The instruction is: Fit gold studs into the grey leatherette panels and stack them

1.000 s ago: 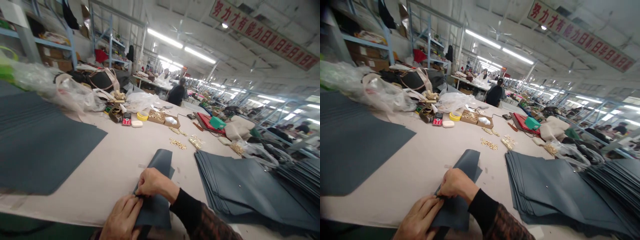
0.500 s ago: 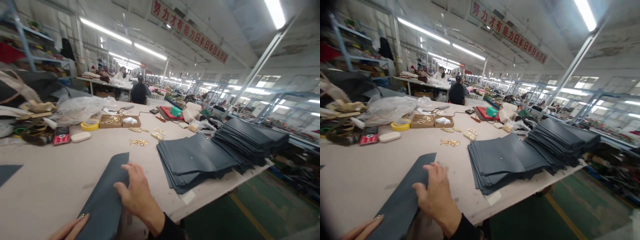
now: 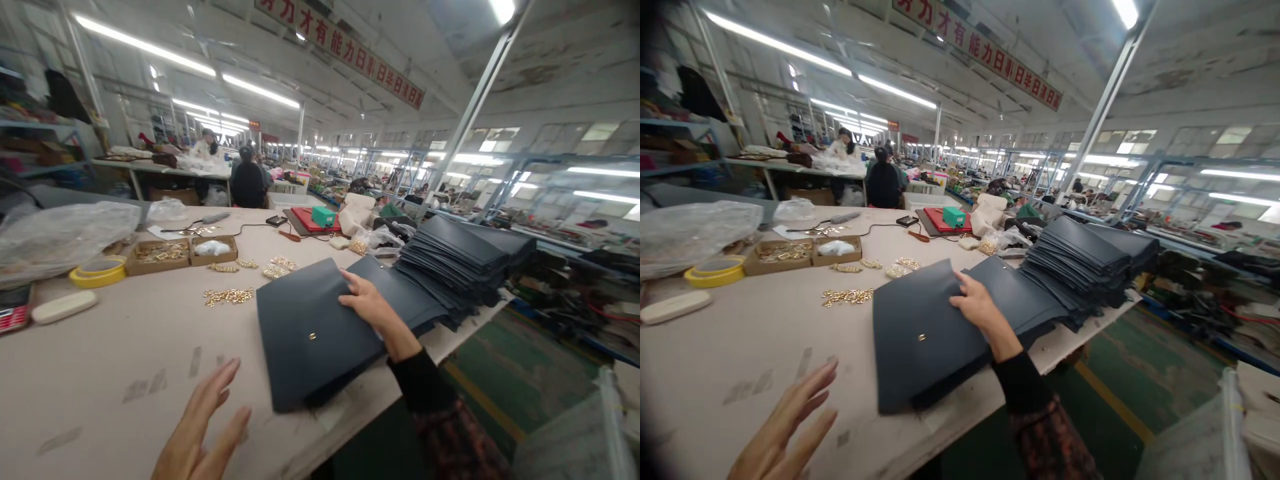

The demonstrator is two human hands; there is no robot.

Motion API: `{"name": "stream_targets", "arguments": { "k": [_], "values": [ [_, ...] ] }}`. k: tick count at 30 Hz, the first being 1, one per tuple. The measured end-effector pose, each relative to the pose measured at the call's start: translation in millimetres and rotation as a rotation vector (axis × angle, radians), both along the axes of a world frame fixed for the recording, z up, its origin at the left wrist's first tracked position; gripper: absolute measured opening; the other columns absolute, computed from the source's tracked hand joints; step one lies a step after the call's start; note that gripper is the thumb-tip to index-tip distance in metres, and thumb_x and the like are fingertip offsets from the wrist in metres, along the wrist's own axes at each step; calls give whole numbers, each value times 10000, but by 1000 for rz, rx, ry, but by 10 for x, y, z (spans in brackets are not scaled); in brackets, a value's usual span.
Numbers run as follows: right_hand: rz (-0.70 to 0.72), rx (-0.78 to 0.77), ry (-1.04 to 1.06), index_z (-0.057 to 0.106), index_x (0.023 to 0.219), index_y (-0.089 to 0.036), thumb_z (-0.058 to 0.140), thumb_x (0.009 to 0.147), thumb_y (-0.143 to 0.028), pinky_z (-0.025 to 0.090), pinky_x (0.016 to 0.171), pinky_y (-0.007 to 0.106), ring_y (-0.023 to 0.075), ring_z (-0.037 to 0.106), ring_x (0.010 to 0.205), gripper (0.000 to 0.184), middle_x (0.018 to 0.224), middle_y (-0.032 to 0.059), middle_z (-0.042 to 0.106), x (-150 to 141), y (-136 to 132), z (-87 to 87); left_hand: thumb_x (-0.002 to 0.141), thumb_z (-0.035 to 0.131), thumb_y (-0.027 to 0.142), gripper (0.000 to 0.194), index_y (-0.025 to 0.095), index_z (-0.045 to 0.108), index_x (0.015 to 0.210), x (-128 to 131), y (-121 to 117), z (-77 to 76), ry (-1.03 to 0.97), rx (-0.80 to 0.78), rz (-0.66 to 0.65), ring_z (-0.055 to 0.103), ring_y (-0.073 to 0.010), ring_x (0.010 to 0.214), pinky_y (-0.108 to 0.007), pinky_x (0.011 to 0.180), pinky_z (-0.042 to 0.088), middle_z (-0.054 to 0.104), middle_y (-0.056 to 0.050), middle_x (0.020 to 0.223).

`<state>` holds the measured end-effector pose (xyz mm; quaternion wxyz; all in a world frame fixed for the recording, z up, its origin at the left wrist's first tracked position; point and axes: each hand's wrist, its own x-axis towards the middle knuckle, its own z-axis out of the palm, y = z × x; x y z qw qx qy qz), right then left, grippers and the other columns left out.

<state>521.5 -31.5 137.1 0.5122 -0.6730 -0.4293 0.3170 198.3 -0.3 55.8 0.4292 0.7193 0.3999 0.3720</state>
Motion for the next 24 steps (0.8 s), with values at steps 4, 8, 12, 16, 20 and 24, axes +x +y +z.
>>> {"name": "stream_targets", "arguments": {
  "k": [4,8,12,16,20,24],
  "values": [
    [-242,-272,-580,460,1415,-109,506,720,-4,471,1004,319,239,598,1188,705,1301,126,620,864,-153,-83,879,612,391,522,207,473,1347,655,320,185,-251,-766,41,469,-260,1314,-410,1144,329,462,-101,1459],
    [-333,-396,-735,551,1342,-51,498,717,33,366,1099,393,313,528,1266,633,1306,208,597,1135,-203,-286,887,613,332,506,102,464,1313,1198,557,127,-298,-962,83,476,-298,1308,-427,1110,372,444,-216,1446],
    [-344,-465,-832,483,1399,-45,503,801,-17,378,1075,394,322,547,1239,599,1280,227,607,1131,-158,-443,865,649,308,419,118,522,1217,1389,658,23,-301,-1006,157,463,-272,1320,-394,1105,378,489,-211,1402],
    [-293,-484,-882,494,1388,-52,491,845,-43,402,1039,363,303,566,1215,543,1268,218,617,1099,-62,-531,854,665,262,318,133,558,1124,1421,733,-33,-290,-1012,223,651,-189,1021,-311,942,514,621,-171,1205],
    [-213,-495,-909,501,1377,-58,510,843,-48,425,999,321,278,581,1195,534,1255,202,630,987,27,-630,796,730,238,297,96,609,1027,1501,765,-43,-249,-1040,192,665,-144,654,-247,707,567,705,-118,887],
    [-168,-525,-925,546,1323,-44,529,852,-85,456,943,342,294,619,1130,473,1178,220,662,832,76,-746,701,808,241,329,96,674,963,1645,754,14,-239,-1083,46,697,-211,645,-278,638,582,743,-117,797]
  ]
}}
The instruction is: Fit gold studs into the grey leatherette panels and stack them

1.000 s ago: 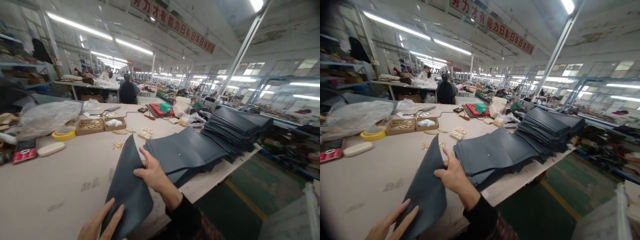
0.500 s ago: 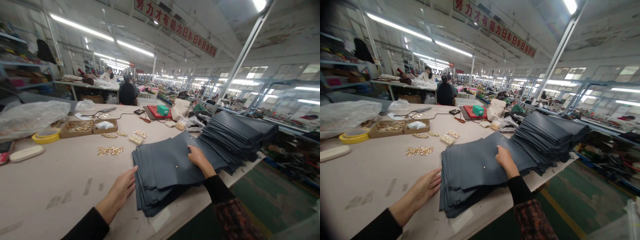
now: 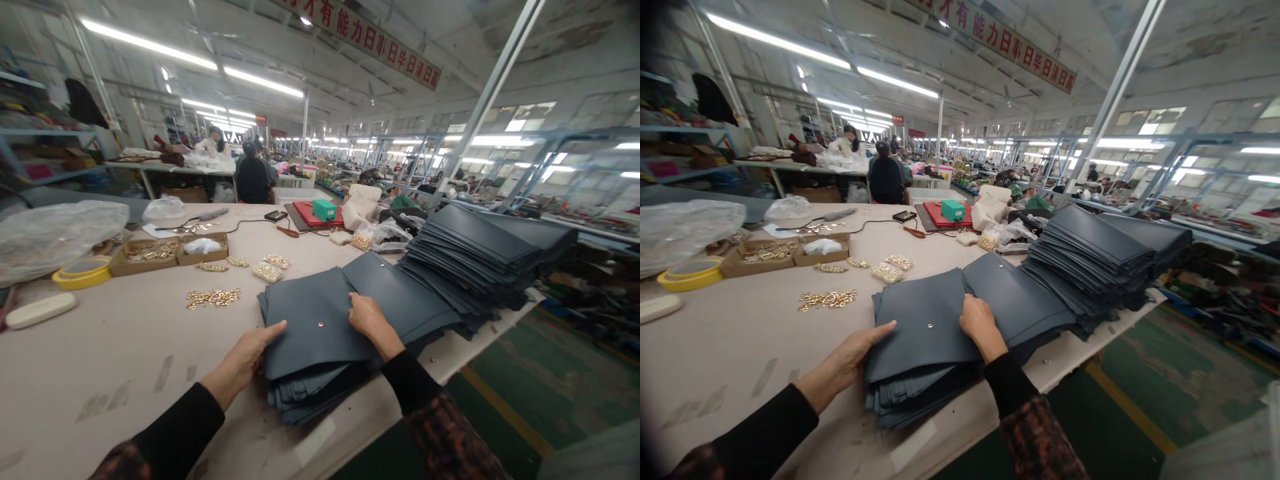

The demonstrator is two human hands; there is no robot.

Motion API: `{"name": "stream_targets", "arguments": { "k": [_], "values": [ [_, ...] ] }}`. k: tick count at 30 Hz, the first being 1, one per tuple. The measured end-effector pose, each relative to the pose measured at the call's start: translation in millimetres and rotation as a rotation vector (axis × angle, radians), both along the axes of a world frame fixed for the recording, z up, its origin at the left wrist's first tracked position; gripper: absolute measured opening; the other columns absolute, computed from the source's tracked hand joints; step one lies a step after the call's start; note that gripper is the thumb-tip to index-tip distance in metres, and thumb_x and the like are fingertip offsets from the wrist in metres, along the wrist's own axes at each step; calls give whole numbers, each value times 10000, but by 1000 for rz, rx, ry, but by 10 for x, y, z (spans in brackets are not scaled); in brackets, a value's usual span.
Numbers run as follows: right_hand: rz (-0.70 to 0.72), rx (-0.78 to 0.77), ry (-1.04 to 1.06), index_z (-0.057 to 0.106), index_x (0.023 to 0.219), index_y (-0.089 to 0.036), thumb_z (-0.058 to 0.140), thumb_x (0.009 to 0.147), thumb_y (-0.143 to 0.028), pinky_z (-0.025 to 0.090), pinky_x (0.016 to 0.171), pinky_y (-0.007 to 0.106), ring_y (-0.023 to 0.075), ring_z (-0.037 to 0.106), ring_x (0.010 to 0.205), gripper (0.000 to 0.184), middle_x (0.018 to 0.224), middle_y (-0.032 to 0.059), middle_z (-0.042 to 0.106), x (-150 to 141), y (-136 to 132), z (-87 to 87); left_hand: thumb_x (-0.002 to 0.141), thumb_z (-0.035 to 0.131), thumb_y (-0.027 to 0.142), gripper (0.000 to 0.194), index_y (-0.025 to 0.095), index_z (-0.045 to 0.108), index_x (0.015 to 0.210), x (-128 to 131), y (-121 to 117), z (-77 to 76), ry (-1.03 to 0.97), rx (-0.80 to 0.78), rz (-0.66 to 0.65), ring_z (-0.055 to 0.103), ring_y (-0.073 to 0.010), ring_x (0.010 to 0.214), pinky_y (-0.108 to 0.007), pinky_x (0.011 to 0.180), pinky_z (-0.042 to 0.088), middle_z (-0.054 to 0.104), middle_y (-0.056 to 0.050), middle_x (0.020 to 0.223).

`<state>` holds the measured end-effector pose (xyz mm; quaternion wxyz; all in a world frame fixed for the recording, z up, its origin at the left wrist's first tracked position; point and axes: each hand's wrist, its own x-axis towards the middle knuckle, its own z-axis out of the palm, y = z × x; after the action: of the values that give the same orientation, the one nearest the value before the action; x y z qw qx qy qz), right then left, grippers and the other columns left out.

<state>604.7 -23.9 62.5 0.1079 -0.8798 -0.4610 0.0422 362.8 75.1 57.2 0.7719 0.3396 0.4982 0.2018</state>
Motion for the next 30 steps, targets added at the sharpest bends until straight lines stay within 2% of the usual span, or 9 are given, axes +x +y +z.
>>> {"name": "stream_targets", "arguments": {
  "k": [5,7,10,13,16,21,24,27,30],
  "values": [
    [-7,-13,-9,584,1280,-67,530,875,-120,441,954,342,289,621,1121,412,1187,202,661,-85,22,-81,764,739,251,292,69,677,984,218,77,17,-19,-79,-104,699,-264,588,-387,637,609,743,-140,733],
    [-13,-10,-9,591,1275,-77,537,878,-131,434,962,339,288,617,1125,404,1199,196,656,-95,24,-91,756,725,183,301,67,661,1027,287,107,-23,-6,-69,-98,696,-267,562,-395,622,610,737,-130,698],
    [-14,11,5,569,1306,-85,546,884,-156,418,986,337,283,600,1153,428,1225,190,643,-105,4,-99,696,745,94,424,103,634,1106,304,97,-94,-15,25,-36,699,-243,561,-350,614,609,743,-95,701],
    [6,45,54,503,1378,-108,552,905,-232,400,1013,307,248,576,1192,492,1278,162,620,-119,-52,-126,659,774,90,486,123,630,1122,131,46,-123,-24,100,4,709,-241,596,-335,617,608,754,-94,748],
    [22,58,132,464,1414,-105,542,921,-344,409,998,271,221,576,1195,552,1305,149,606,-168,-110,-188,651,788,106,493,121,628,1118,-229,-10,-91,11,111,22,716,-265,618,-364,610,610,758,-117,788],
    [45,28,215,496,1384,-44,517,920,-476,428,962,300,263,611,1141,634,1229,186,649,-362,-87,-254,647,796,117,548,125,590,1154,-775,-103,18,67,79,56,709,-285,593,-404,567,607,756,-125,796],
    [60,10,208,532,1343,-23,472,936,-523,400,990,325,288,583,1186,647,1257,227,622,-497,1,-239,668,792,122,538,135,580,1162,-846,-130,28,41,83,79,705,-254,587,-376,587,608,754,-110,798],
    [61,-22,202,640,1195,-31,389,959,-572,422,945,321,291,613,1141,641,1175,241,660,-635,103,-230,689,793,156,495,155,602,1146,-780,-153,17,-14,107,99,713,-229,624,-351,648,609,756,-103,849],
    [62,-36,183,667,1096,-25,363,963,-588,425,924,332,306,624,1106,653,1121,256,671,-769,185,-237,710,786,214,467,161,619,1143,-701,-192,48,-58,93,97,713,-230,628,-361,669,609,757,-106,867]
  ]
}}
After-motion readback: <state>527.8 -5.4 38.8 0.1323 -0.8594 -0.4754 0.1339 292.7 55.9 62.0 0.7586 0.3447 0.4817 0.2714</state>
